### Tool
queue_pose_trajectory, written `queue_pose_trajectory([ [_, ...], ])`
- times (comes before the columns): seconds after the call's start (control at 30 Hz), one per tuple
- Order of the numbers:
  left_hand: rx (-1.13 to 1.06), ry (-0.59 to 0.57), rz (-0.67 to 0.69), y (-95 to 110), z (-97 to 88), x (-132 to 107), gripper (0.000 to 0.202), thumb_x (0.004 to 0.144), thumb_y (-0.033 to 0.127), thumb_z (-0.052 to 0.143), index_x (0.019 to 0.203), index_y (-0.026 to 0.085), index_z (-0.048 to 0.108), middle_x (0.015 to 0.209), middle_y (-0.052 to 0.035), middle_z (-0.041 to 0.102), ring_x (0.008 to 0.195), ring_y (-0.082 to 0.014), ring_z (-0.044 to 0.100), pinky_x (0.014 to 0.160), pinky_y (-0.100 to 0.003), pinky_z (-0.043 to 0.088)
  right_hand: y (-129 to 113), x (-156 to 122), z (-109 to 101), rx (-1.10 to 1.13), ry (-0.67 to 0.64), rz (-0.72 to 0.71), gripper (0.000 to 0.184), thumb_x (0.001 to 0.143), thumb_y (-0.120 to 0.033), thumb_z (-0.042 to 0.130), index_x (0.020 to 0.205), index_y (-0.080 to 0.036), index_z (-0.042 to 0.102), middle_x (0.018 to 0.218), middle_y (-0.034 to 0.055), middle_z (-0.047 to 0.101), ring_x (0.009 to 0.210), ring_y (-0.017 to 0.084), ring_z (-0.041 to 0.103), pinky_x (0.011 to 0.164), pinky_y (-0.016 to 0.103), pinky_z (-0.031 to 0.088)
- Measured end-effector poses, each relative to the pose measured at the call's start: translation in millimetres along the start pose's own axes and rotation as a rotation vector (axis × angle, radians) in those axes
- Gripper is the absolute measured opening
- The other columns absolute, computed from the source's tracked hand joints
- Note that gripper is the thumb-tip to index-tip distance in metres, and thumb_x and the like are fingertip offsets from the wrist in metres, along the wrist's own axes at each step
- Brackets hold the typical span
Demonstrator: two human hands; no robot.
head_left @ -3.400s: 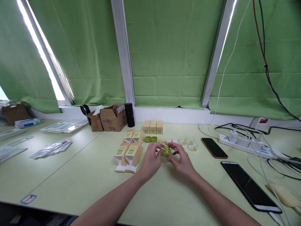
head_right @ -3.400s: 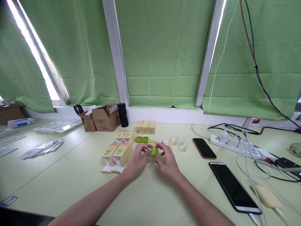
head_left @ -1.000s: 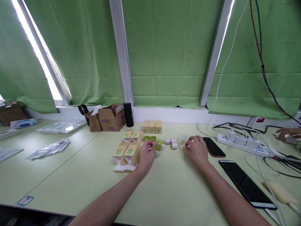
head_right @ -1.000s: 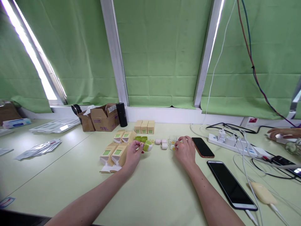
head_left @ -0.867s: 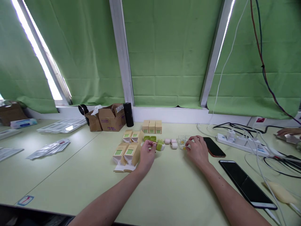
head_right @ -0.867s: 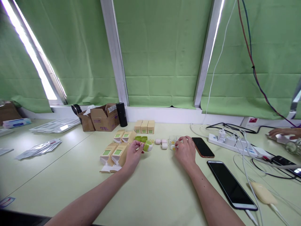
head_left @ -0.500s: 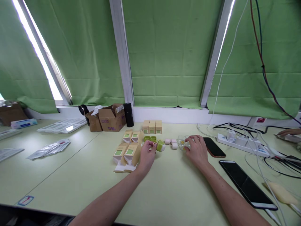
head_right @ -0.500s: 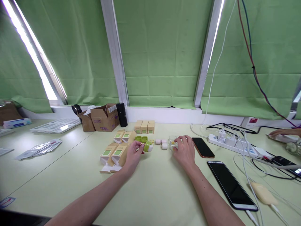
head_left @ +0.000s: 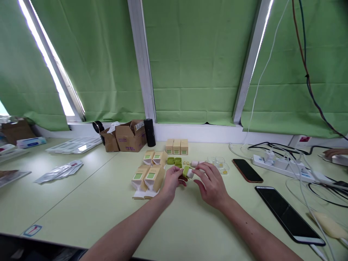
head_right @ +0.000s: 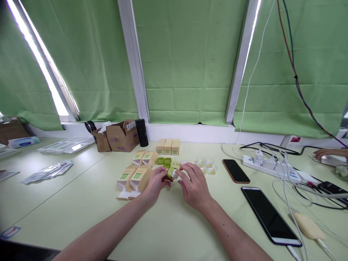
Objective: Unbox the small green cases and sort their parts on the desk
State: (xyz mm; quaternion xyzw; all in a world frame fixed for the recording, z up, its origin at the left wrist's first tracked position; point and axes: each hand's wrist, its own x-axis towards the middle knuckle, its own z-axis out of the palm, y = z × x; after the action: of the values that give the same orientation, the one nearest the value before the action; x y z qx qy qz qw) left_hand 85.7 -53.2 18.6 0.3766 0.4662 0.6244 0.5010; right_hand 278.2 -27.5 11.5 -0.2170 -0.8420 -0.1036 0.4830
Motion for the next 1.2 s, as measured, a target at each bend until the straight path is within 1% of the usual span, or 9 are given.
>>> queue_pose_trajectory([
  [0.17,-0.025,-0.061,-0.046,-2,2.0,-2,0.030,0.072,0.039,0.073,0.078,0.020,0.050,0.059,-0.0003,0.065,0.048,-0.0152,0.062,0.046,-0.026,0.049,0,0,0,-0.013,-0.024,-0.019,0.044,0.095,-0.011,0.054,0.134,-0.028,0.060,0.126,0.0117,0.065,0.123,0.031,0.056,0.102,0.054,0.052],
  [0.3,0.004,-0.096,-0.068,-3,4.2,-5,0.029,0.072,0.037,0.072,0.078,0.021,0.049,0.058,0.0000,0.065,0.047,-0.0163,0.064,0.044,-0.025,0.046,0,2,0,-0.019,-0.034,-0.039,0.038,0.095,-0.009,0.052,0.126,-0.027,0.066,0.122,0.0118,0.066,0.122,0.029,0.058,0.099,0.049,0.053],
  [0.47,0.010,-0.133,-0.077,0,5.7,-6,0.042,0.072,0.052,0.075,0.081,0.022,0.048,0.061,-0.0013,0.067,0.047,-0.0175,0.065,0.041,-0.024,0.044,-1,2,-2,0.046,-0.038,0.004,0.036,0.096,-0.011,0.052,0.126,-0.027,0.065,0.122,0.0120,0.067,0.118,0.029,0.062,0.096,0.048,0.054],
  [0.57,0.017,-0.160,-0.066,3,5.9,-7,0.046,0.077,0.062,0.071,0.083,0.021,0.051,0.063,-0.0037,0.069,0.046,-0.0170,0.064,0.040,-0.023,0.040,-1,0,0,0.209,-0.020,0.142,0.032,0.097,-0.018,0.056,0.128,-0.025,0.062,0.126,0.0133,0.066,0.119,0.029,0.062,0.097,0.048,0.056],
  [0.73,0.064,-0.146,-0.052,4,4.7,-7,0.048,0.082,0.065,0.065,0.076,0.020,0.051,0.063,-0.0069,0.071,0.044,-0.0135,0.059,0.040,-0.021,0.032,4,-4,12,0.680,0.019,0.553,0.028,0.097,-0.041,0.061,0.120,-0.024,0.065,0.124,0.0122,0.066,0.107,0.025,0.065,0.085,0.039,0.060],
  [0.83,0.077,-0.122,-0.038,3,3.4,-3,0.049,0.082,0.065,0.065,0.070,0.020,0.050,0.060,-0.0066,0.069,0.043,-0.0118,0.055,0.040,-0.021,0.029,11,-6,18,0.970,0.039,0.817,0.043,0.088,-0.056,0.073,0.114,-0.022,0.069,0.108,0.0090,0.072,0.094,0.023,0.067,0.080,0.036,0.059],
  [0.93,0.079,-0.107,-0.026,2,2.3,-1,0.048,0.081,0.064,0.066,0.071,0.020,0.051,0.060,-0.0059,0.069,0.043,-0.0111,0.054,0.041,-0.021,0.031,18,-8,20,1.203,0.070,1.005,0.049,0.075,-0.059,0.085,0.104,-0.020,0.074,0.101,0.0082,0.075,0.088,0.022,0.067,0.073,0.035,0.058],
  [1.07,0.079,-0.095,-0.012,2,1.1,-1,0.047,0.082,0.063,0.066,0.074,0.019,0.053,0.061,-0.0053,0.068,0.045,-0.0112,0.054,0.043,-0.021,0.032,22,-9,20,1.377,0.092,1.127,0.044,0.070,-0.053,0.090,0.093,-0.019,0.076,0.096,0.0084,0.075,0.083,0.021,0.068,0.067,0.032,0.056],
  [1.2,0.077,-0.078,0.027,2,1.1,-1,0.046,0.082,0.063,0.067,0.075,0.019,0.054,0.063,-0.0042,0.067,0.047,-0.0114,0.055,0.044,-0.021,0.033,22,-9,21,1.370,0.100,1.128,0.043,0.070,-0.052,0.090,0.093,-0.018,0.075,0.095,0.0087,0.074,0.083,0.022,0.068,0.066,0.033,0.057],
])
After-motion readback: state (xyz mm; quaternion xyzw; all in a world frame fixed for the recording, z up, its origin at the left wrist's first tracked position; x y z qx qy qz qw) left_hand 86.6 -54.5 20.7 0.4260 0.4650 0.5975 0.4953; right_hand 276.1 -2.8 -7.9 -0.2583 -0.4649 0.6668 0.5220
